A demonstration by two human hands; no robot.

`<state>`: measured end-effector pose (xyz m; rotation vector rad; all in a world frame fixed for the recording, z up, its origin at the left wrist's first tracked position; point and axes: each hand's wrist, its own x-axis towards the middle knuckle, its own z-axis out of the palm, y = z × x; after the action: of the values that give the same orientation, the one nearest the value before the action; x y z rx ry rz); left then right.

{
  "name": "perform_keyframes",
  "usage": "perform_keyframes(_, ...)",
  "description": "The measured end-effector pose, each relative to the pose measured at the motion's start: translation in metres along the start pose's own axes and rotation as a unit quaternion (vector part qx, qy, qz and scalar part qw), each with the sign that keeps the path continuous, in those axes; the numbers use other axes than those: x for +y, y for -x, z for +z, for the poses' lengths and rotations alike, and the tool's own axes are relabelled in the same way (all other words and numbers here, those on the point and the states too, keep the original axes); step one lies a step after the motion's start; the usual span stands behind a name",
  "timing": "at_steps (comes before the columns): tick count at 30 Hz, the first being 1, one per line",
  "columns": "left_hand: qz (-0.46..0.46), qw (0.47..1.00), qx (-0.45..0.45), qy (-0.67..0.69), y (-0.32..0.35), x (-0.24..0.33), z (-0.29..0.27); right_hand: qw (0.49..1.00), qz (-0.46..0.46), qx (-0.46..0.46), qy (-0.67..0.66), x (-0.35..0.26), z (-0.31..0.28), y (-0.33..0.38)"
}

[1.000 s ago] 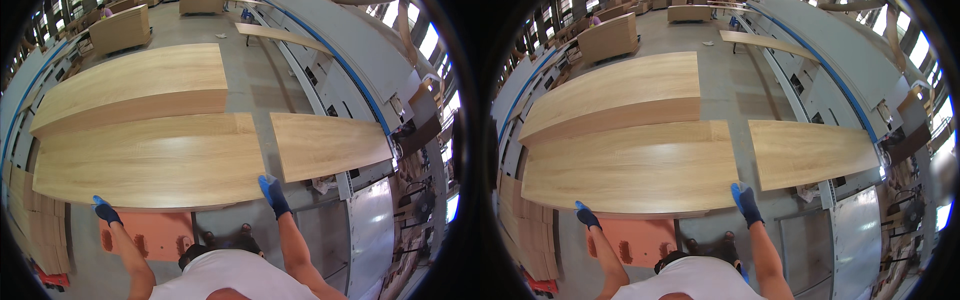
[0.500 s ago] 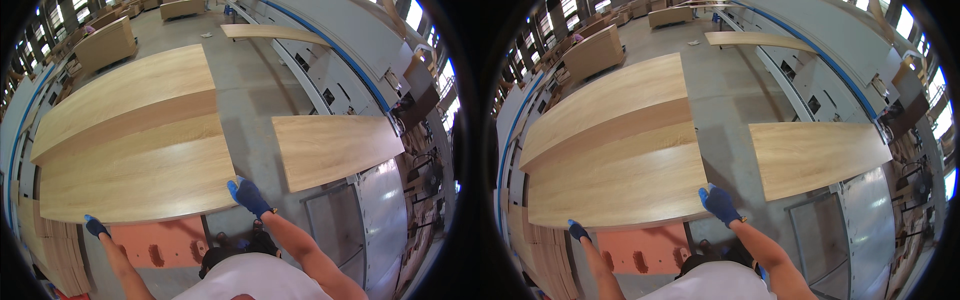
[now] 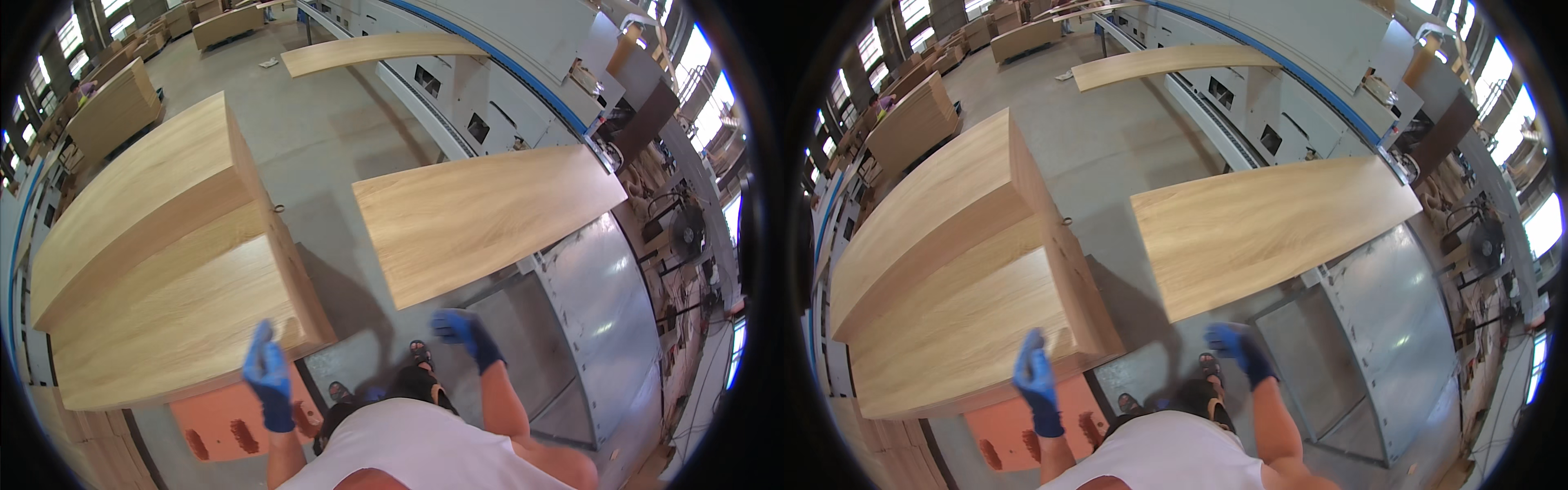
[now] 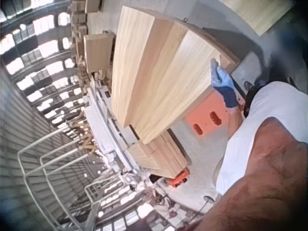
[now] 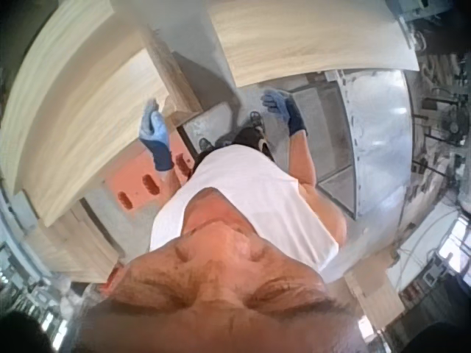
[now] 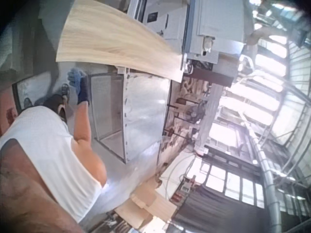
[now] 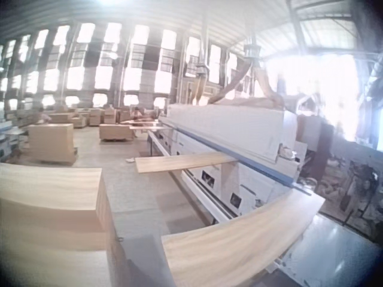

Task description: The person takes large wooden boards from a machine and stacks them onto a pile.

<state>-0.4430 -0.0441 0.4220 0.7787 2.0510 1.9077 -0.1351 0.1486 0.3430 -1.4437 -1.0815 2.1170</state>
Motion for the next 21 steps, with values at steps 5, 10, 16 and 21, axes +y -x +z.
perform_keyframes(5, -0.145, 0.986, -0.045, -0.065, 0.021, -0.094, 0.144, 0.927, -0.104, 0.331, -0.141, -0.030, -0.238, -0.014)
perform_keyframes(10, -0.486, 0.770, -0.233, 0.341, 0.036, -0.086, 0.207, 0.852, -0.206, 0.242, -0.416, -0.074, -0.437, -0.067)
perform_keyframes(16, -0.422, 0.781, -0.224, 0.403, 0.040, -0.078, 0.210, 0.889, -0.266, 0.167, -0.333, -0.126, -0.468, -0.146)
perform_keyframes(21, -0.341, 0.821, -0.130, 0.439, 0.055, -0.039, 0.201, 0.884, -0.337, 0.190, -0.262, -0.122, -0.469, -0.144)
